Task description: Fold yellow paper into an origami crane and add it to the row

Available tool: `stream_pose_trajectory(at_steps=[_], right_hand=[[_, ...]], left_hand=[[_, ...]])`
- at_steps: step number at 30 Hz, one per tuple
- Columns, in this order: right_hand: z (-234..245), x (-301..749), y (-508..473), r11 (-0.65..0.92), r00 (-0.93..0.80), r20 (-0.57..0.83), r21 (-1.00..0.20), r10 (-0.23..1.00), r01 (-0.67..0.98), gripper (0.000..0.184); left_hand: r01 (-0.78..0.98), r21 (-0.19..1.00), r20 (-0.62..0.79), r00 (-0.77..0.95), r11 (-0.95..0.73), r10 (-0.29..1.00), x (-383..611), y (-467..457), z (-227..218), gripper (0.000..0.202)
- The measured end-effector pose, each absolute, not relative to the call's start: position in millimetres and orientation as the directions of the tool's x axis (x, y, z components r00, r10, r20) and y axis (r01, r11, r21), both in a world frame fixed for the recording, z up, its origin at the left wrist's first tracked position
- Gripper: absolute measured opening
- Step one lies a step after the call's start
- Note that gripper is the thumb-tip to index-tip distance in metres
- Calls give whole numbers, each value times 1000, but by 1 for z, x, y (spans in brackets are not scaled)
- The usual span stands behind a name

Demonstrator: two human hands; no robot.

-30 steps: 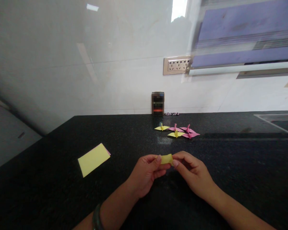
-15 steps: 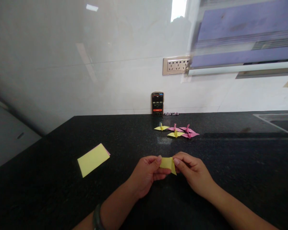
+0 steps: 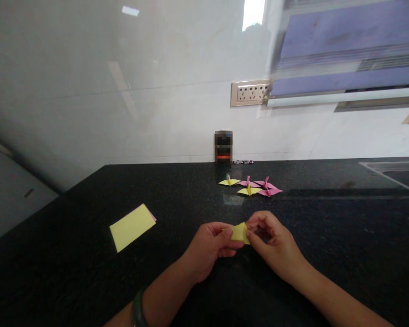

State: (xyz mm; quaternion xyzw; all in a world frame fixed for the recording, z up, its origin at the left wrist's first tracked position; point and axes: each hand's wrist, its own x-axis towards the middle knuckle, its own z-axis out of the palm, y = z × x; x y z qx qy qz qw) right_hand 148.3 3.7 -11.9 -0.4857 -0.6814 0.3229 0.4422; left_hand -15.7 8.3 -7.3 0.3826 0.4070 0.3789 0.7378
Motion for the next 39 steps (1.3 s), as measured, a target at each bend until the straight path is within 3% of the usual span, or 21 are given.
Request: stream_pose_trajectory(at_steps=[2,8,13,17,25,36,39], right_hand=[[-11,150,4,330,-163,288,-856,944,398,3],[-13,152,9,346,-222,277,-847,935,404,10],[-5,152,7,443,-288,359,-837,888,321,17],[0,148,4,474,-388,342,-819,856,324,11],[-4,146,5,360,-293,278,-890,915,279,17],[6,148,1,317,-379,230,-930,896,185,44],[7,147,0,328,-377,241,-926,894,188,36]], left_hand=[[-234,876,-311,391,421,866,-16,8,-7,31],[-194,890,-290,457,413,841,-16,7,-5,36],[-211,887,-304,406,412,862,-15,7,-4,36],[-222,891,-276,427,396,861,-16,6,-3,34],[-134,929,-251,459,345,853,-13,4,-2,27],[-121,933,-278,353,338,894,-9,4,2,26],[-148,939,-245,345,310,906,-10,4,0,28]])
